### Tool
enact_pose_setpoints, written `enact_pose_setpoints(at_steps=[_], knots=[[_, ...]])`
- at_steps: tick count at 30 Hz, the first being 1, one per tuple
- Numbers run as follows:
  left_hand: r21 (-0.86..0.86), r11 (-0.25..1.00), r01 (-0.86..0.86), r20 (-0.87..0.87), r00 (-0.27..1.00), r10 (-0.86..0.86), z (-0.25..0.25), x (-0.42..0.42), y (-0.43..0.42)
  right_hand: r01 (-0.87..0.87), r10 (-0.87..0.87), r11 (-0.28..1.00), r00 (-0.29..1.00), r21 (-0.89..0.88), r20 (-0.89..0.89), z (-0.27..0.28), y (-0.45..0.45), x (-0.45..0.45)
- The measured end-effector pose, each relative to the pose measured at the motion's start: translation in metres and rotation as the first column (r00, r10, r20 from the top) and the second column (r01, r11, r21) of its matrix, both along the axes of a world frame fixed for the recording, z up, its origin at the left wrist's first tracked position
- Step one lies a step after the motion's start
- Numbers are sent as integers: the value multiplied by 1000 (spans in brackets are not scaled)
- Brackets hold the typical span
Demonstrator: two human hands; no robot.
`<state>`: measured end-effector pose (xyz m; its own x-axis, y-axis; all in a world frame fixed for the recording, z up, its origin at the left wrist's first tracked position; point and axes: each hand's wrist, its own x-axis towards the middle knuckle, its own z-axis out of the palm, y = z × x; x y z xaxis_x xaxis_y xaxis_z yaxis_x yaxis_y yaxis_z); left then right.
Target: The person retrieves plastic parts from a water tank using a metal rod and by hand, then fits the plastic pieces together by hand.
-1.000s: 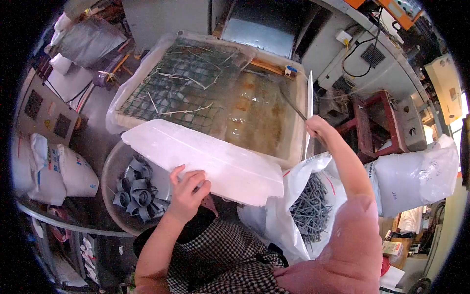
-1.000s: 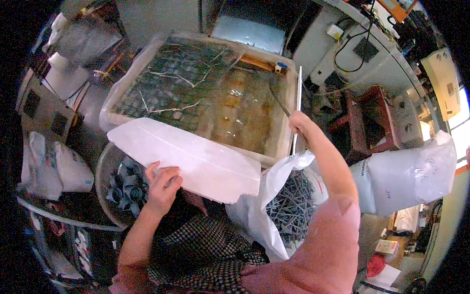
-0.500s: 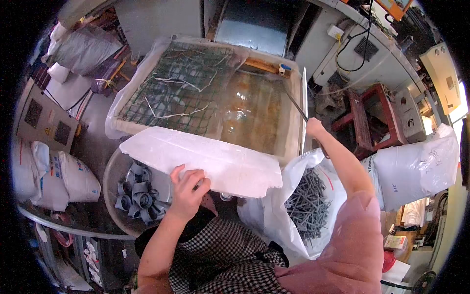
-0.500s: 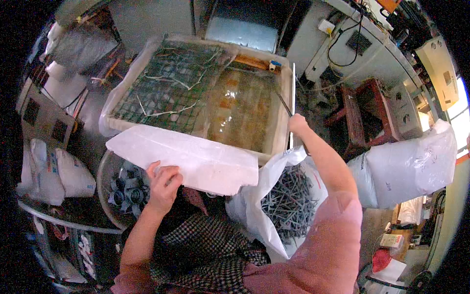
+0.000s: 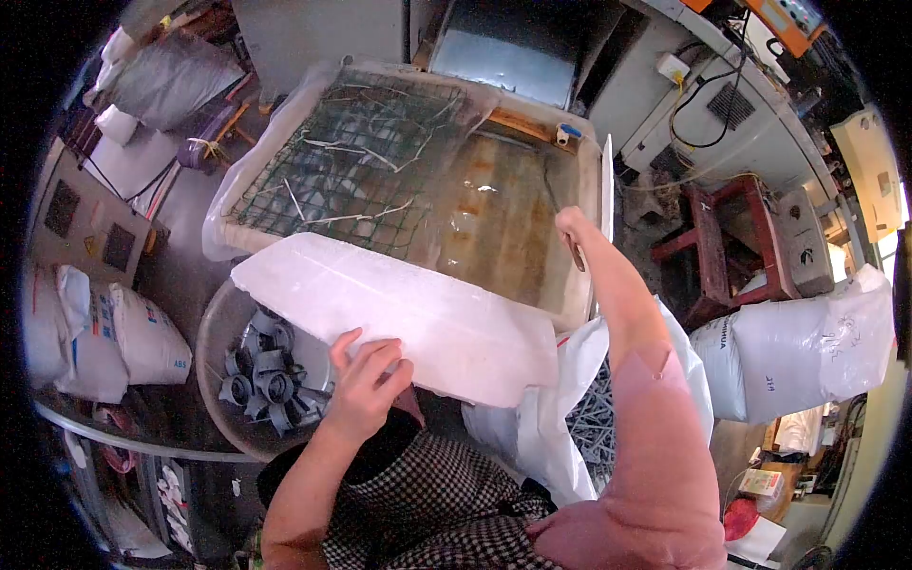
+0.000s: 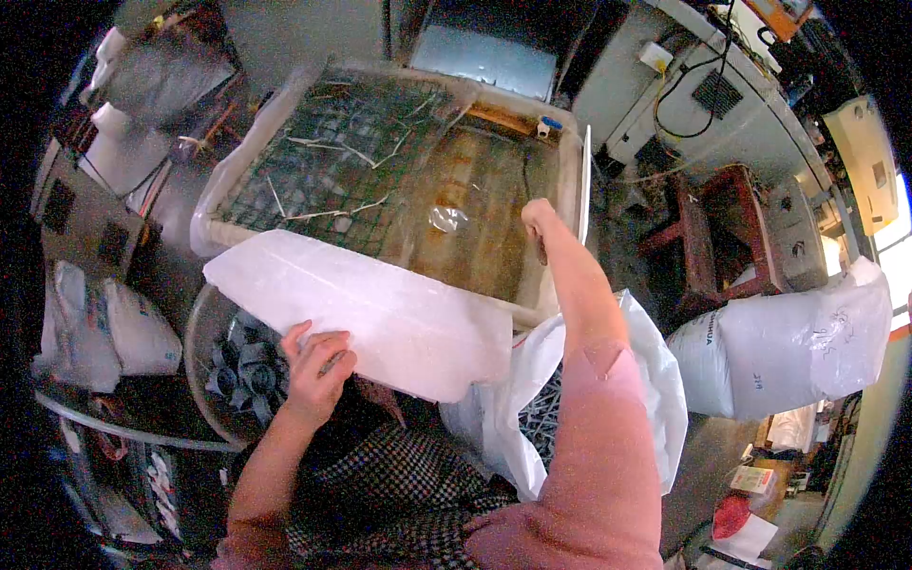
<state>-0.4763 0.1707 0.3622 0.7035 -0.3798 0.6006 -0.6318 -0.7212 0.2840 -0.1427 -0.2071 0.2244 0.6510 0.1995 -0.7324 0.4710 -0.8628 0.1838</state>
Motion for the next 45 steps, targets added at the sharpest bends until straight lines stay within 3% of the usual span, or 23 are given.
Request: enact_pose_setpoints(at_steps=[3,4,7,9,10,11,14,18,20,23,24,25,26,27,28,32,35,37,40,44,45], knots=[[-15,1000,11,14,1000,-11,3,2,-5,90,-110,986,983,140,148,1,-5,-6],[-10,1000,19,27,999,-19,5,5,-5,125,-173,945,976,302,136,1,-16,-5],[-4,1000,8,49,999,-7,5,8,-3,200,-283,807,957,555,65,16,-40,-24],[-8,1000,-2,57,998,2,6,7,-2,245,-328,727,945,642,11,39,-47,-49],[-5,1000,-7,65,998,7,6,6,-2,69,-139,911,979,406,146,47,-52,-57],[-8,1000,-9,66,998,9,6,5,-2,-110,81,986,972,123,221,53,-56,-66],[5,1000,-10,65,998,9,7,1,-4,-177,142,982,916,61,375,61,-72,-110],[1,1000,3,65,998,-3,8,0,-6,-289,263,957,859,-8,440,52,-75,-118],[-1,1000,6,70,998,-6,7,1,-6,-57,97,988,952,-146,289,58,-54,-109],[-1,1000,-10,68,998,10,5,1,-3,-117,162,984,908,-137,386,17,-57,-80],[9,1000,-15,63,998,15,4,1,-1,3,35,997,892,-83,451,22,-43,-82],[18,1000,-20,56,998,19,3,0,0,-1,39,997,892,-83,451,2,-49,-68],[18,1000,-23,55,998,22,2,1,1,63,-41,997,909,-41,415,-36,-65,-43],[19,1000,-16,50,999,15,0,1,2,130,-120,992,919,-2,374,-36,-56,-40],[20,1000,-9,43,999,8,-1,1,3,20,8,997,925,-71,379,-34,-53,-40],[13,1000,2,25,1000,-2,-3,3,5,-16,44,996,950,-92,308,-12,-23,-35],[14,1000,11,8,1000,-11,-1,6,3,-164,199,959,970,-232,138,1,-6,-24],[8,1000,9,32,999,-10,1,5,0,-91,117,981,981,-169,153,-10,-11,-19],[0,1000,23,34,999,-23,-2,5,-5,134,-147,988,970,76,193,-26,-38,-11],[0,1000,-2,64,998,2,2,7,-8,169,-254,901,952,399,170,-25,-68,-22],[5,1000,-18,73,997,18,4,7,-9,231,-289,935,936,270,199,2,-55,-42]])
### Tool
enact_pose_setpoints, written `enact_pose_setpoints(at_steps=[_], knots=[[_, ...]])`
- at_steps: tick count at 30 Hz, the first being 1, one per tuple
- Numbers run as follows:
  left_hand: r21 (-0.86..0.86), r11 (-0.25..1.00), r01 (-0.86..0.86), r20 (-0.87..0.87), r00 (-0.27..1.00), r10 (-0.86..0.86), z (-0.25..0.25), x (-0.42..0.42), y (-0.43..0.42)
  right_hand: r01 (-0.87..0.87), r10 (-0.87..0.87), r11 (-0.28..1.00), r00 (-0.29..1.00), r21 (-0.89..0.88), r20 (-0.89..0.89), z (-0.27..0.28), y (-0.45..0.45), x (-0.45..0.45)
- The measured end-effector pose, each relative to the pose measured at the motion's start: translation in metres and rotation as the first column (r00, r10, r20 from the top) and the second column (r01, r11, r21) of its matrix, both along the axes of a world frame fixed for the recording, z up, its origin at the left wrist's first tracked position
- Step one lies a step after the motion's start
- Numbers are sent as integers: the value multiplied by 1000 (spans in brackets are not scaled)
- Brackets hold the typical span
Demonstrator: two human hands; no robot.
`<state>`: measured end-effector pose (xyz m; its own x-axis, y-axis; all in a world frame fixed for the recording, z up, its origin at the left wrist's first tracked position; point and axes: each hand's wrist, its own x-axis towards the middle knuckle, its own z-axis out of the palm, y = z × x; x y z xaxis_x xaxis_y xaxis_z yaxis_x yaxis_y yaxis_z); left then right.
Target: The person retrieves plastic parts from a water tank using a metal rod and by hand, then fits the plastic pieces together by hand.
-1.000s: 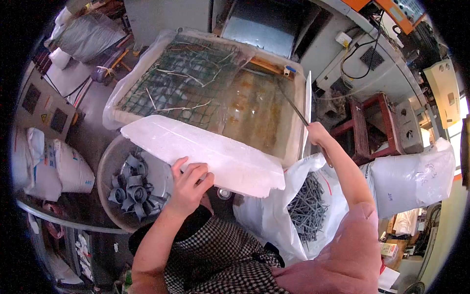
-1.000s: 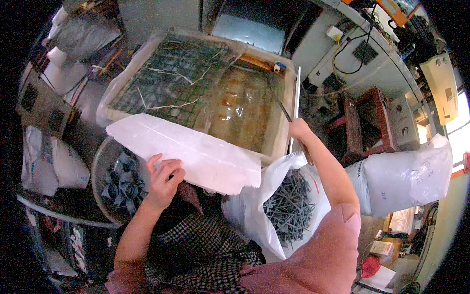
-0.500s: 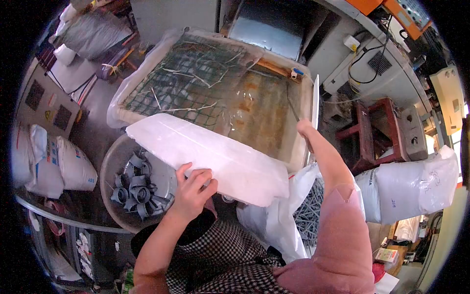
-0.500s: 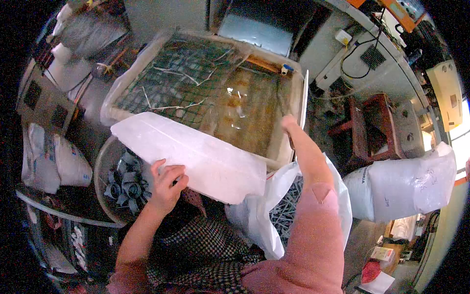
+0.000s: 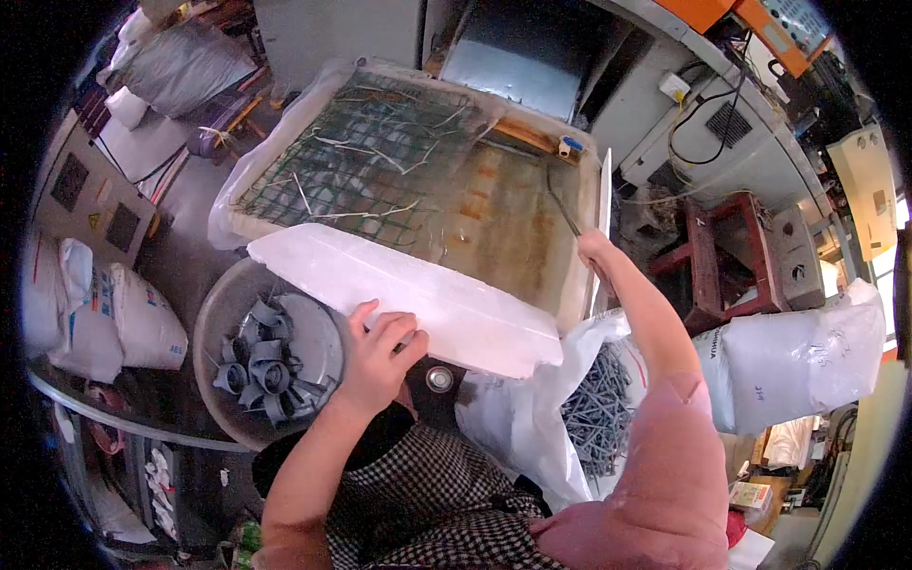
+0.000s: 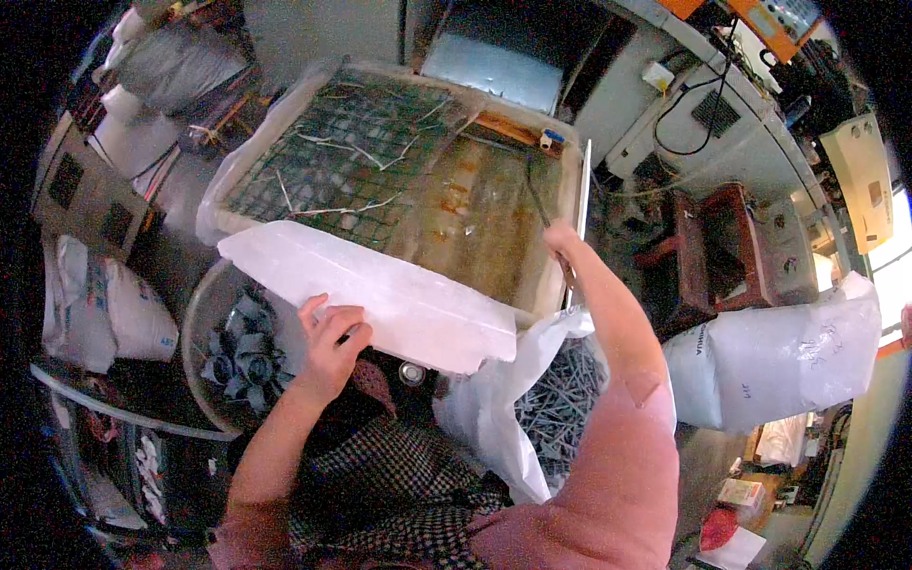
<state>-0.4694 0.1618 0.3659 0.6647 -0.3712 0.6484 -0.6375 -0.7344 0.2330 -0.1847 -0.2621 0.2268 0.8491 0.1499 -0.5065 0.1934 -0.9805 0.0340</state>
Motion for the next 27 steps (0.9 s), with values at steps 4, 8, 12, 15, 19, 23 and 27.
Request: enact_pose_setpoints(at_steps=[4,8,12,15,19,23,27], knots=[[3,1000,2,8,1000,-2,2,-1,-4,-387,375,864,921,-322,-103,21,4,-16],[25,1000,-12,-12,1000,12,2,-1,-5,-71,68,996,996,-56,-63,-12,10,-7],[22,998,-60,-27,998,61,7,0,3,289,-287,950,957,119,-30,-53,6,8],[-6,1000,-16,-12,1000,16,7,5,0,605,-588,701,790,379,-175,-71,-10,14],[34,997,-74,43,996,73,22,12,-6,635,-612,625,760,455,-219,-42,9,-5],[166,930,-329,121,942,312,46,-9,-5,322,-327,914,945,247,-21,-33,-5,-6],[334,854,-400,27,909,415,40,-75,48,19,-25,999,989,43,148,1,-17,-6]])
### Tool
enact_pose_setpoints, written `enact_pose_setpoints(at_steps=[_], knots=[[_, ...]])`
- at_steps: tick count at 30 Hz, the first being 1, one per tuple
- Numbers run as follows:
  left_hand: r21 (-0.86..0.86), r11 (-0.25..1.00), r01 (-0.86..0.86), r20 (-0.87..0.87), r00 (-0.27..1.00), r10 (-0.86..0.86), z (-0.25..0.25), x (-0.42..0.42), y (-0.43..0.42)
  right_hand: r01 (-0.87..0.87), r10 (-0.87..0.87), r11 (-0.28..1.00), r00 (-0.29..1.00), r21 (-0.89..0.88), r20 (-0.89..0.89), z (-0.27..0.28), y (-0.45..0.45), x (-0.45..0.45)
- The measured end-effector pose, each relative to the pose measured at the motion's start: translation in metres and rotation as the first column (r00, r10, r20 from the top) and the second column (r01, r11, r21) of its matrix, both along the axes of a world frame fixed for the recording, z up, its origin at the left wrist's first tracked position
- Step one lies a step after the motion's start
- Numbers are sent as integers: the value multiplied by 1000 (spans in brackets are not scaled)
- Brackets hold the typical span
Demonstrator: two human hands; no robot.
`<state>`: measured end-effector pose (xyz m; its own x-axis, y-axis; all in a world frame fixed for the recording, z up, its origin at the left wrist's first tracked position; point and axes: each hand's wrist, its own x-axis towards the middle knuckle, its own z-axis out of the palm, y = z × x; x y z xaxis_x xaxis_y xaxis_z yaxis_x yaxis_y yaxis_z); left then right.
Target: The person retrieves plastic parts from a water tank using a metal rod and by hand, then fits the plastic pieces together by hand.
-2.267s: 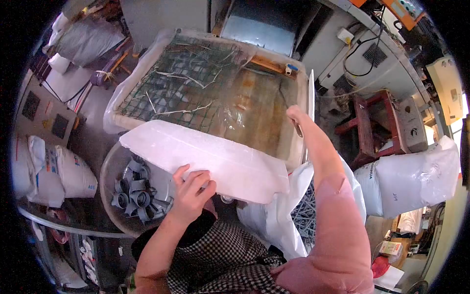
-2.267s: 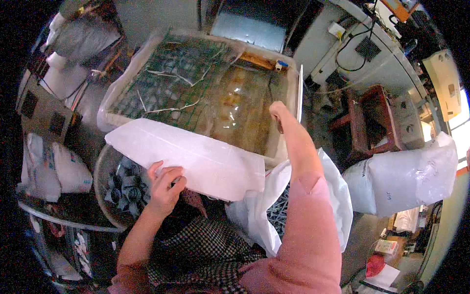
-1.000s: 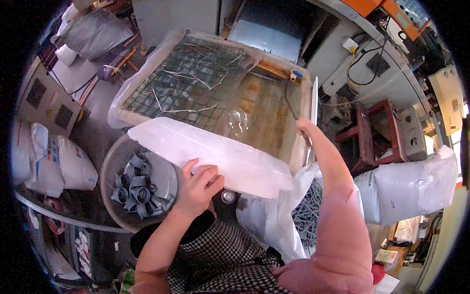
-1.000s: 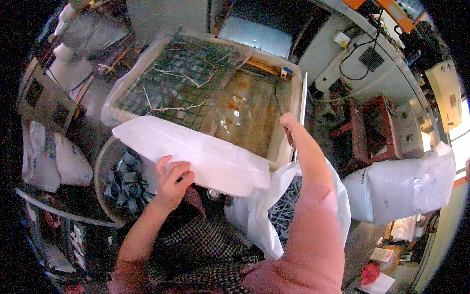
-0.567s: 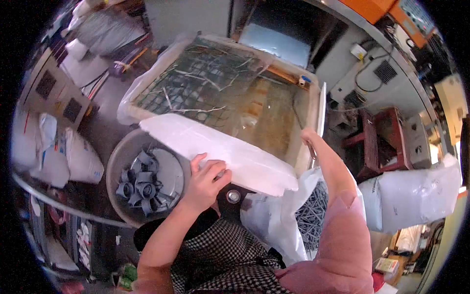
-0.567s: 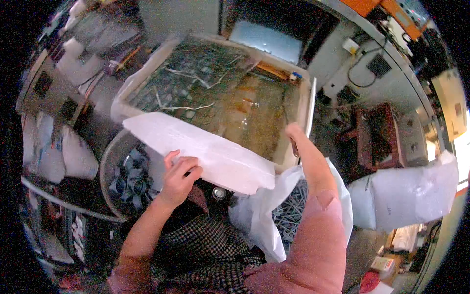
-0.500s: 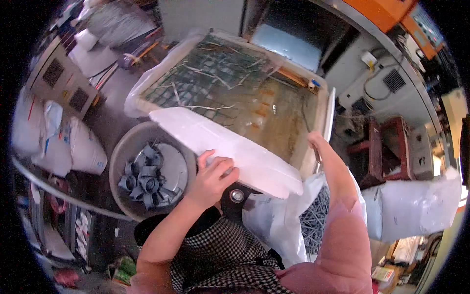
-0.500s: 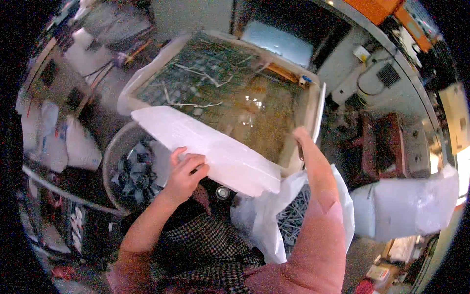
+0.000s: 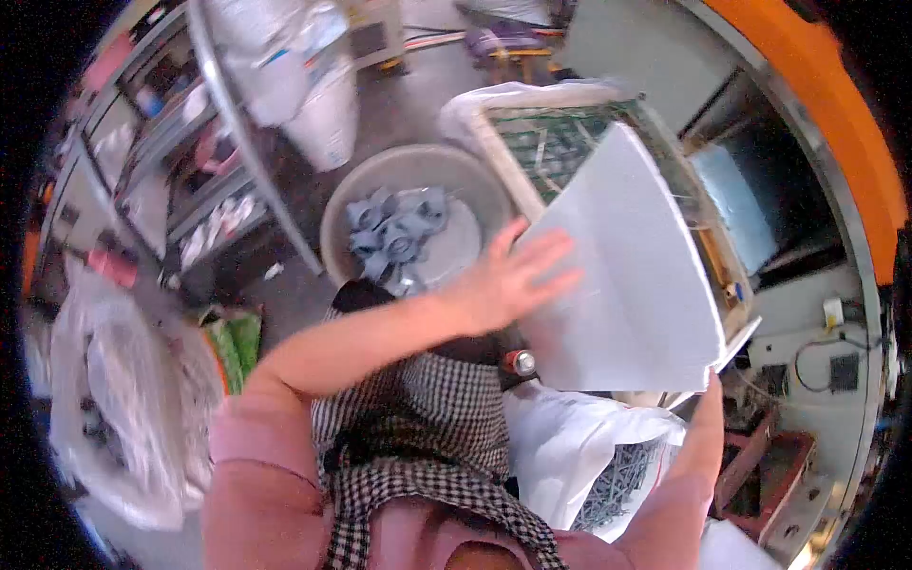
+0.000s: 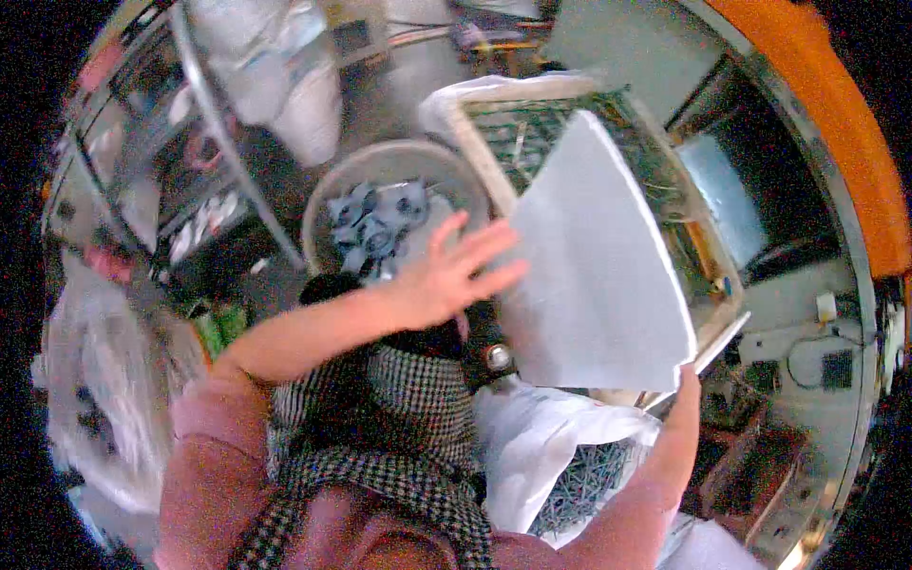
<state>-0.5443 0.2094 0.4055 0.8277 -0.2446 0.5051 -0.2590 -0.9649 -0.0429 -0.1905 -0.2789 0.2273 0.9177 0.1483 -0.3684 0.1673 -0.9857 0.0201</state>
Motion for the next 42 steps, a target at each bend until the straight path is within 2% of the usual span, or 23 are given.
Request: enact_pose_setpoints(at_steps=[4,5,6,7,8,10,13,14,15,16,17,19,21,22,23,25,28,30,35,38,39,40,42], knots=[[167,920,-355,-320,863,391,-32,-94,109,-78,9,974,953,214,304,82,31,19],[163,864,-477,-488,722,491,-30,-115,135,-218,76,937,889,273,452,78,12,67],[242,763,-599,-638,495,590,-26,-125,156,-33,-148,894,919,446,366,146,60,37],[344,649,-679,-742,228,631,-24,-135,169,-267,-120,800,806,538,579,180,87,18],[340,648,-682,-746,224,627,-27,-146,175,-504,-138,669,638,546,758,210,110,2],[308,561,-768,-752,165,638,-37,-158,193,-638,-146,589,520,496,842,287,196,-76],[133,705,-697,-791,353,499,-105,-157,223,-761,4,344,586,550,810,317,303,-135],[175,740,-650,-861,264,436,-122,-149,228,-745,90,403,610,531,788,313,341,-153],[202,777,-597,-915,168,368,-139,-138,233,-748,154,310,648,586,746,298,385,-174],[173,842,-511,-925,209,317,-170,-132,241,-808,300,266,587,525,752,267,424,-169],[144,897,-419,-932,248,265,-193,-126,251,-662,429,250,730,706,532,233,466,-180],[113,867,-486,-942,226,249,-199,-111,260,-632,627,361,709,686,323,146,546,-198],[83,831,-550,-954,196,225,-208,-107,268,-843,848,286,444,455,290,24,613,-205],[55,761,-646,-946,210,247,-215,-109,271,-712,819,512,573,481,-23,16,638,-236],[25,677,-735,-938,217,270,-219,-111,272,-793,898,383,440,473,11,-55,663,-233],[-17,654,-756,-914,277,297,-196,-122,275,-835,875,474,481,281,-48,-131,699,-258],[-16,671,-741,-975,159,153,-188,-134,294,-765,787,611,614,204,-60,-181,736,-282],[-69,641,-764,-918,301,259,-193,-140,302,-739,754,647,656,188,-16,-215,751,-285],[-183,543,-819,-890,372,262,-214,-144,323,-683,721,674,691,281,-48,-228,748,-257],[-354,396,-848,-805,491,333,-238,-141,329,-710,760,547,643,444,93,-207,732,-224],[-483,312,-818,-717,574,396,-243,-138,331,-809,839,388,509,441,194,-191,725,-208],[-449,262,-854,-726,520,450,-242,-132,331,-882,887,217,357,419,292,-172,720,-198],[-468,263,-844,-671,532,516,-242,-123,330,-840,869,205,392,502,301,-127,709,-192]])
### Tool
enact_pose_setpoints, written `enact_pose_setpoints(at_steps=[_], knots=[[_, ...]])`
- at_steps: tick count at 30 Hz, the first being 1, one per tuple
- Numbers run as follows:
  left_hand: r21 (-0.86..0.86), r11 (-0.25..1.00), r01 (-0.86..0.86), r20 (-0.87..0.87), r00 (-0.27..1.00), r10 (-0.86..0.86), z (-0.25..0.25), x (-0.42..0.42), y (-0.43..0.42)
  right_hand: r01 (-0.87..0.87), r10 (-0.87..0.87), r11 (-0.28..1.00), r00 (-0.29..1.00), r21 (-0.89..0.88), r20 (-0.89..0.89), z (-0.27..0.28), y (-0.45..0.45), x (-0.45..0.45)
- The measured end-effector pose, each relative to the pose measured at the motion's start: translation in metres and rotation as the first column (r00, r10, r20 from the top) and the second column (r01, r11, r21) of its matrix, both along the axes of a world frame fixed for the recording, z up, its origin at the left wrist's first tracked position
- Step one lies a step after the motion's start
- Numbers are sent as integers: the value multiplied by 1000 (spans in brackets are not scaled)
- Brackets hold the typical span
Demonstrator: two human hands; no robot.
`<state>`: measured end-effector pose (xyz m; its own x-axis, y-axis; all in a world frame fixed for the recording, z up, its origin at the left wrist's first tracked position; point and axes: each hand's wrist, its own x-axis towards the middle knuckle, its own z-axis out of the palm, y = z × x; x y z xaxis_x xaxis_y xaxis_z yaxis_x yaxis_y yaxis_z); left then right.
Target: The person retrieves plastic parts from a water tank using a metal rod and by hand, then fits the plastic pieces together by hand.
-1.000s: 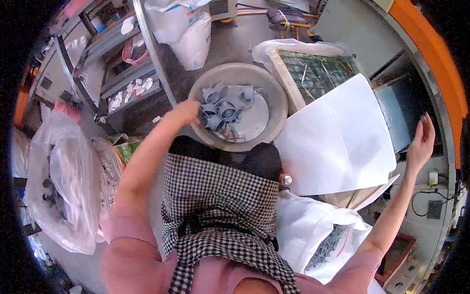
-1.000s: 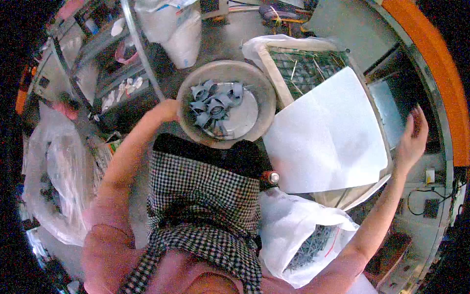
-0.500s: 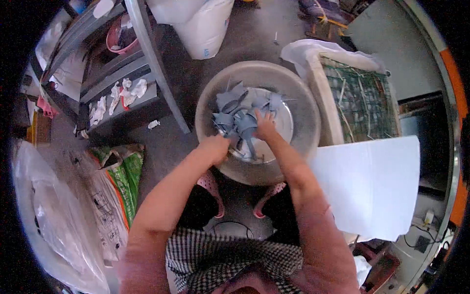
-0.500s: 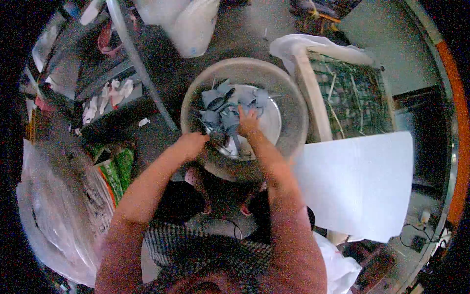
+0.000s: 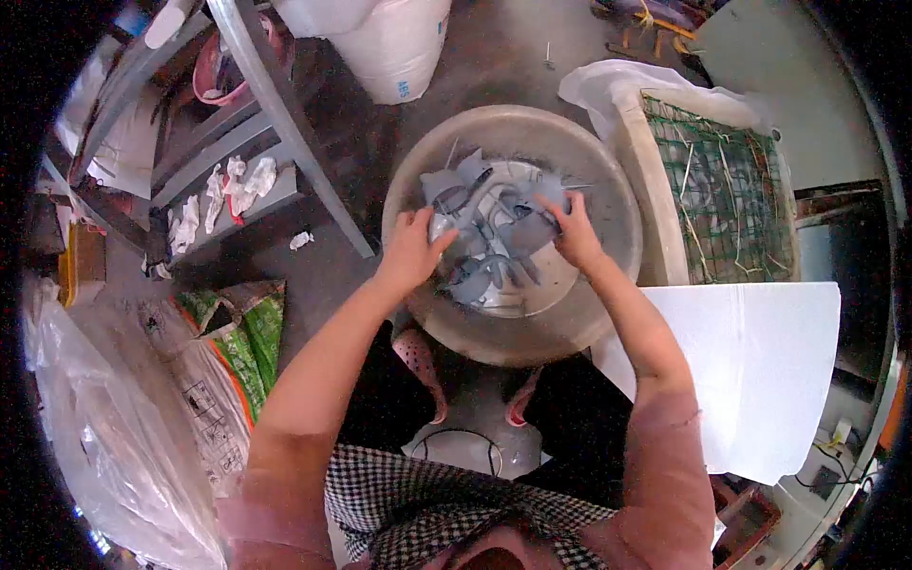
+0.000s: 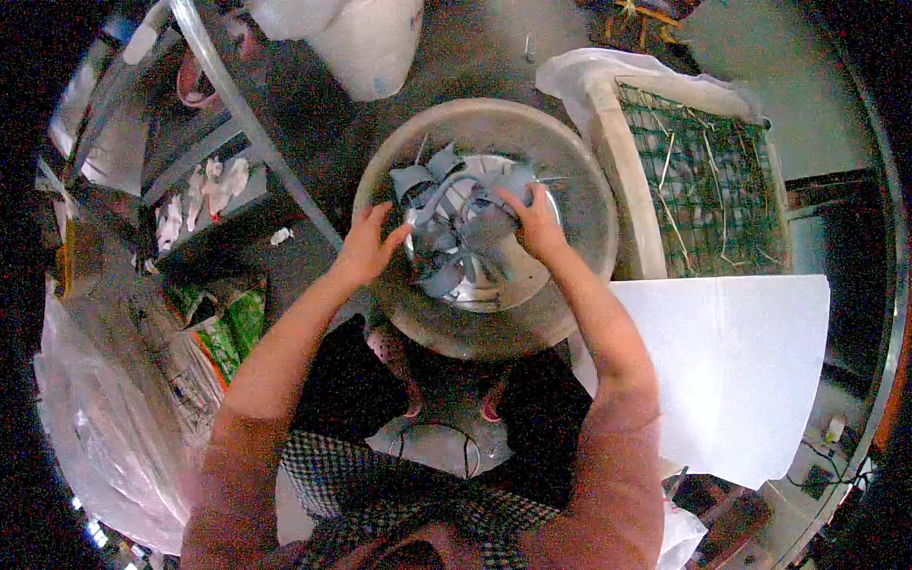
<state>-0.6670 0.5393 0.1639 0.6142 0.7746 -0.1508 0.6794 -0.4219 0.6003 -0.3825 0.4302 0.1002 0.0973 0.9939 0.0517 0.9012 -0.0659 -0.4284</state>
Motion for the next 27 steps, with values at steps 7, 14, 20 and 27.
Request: enact_pose_setpoints(at_steps=[7,14,20,27], knots=[[-906,312,285,395,835,382,37,24,-3,-157,203,932,973,327,-113,76,-17,-17],[-885,462,52,431,467,772,56,36,-4,-190,205,875,979,446,16,87,-22,-33],[-858,513,-28,397,597,697,57,39,-28,293,121,856,686,425,-718,67,-22,-35],[-887,131,443,430,686,587,76,52,-55,489,28,846,359,214,-933,5,-15,-36]])
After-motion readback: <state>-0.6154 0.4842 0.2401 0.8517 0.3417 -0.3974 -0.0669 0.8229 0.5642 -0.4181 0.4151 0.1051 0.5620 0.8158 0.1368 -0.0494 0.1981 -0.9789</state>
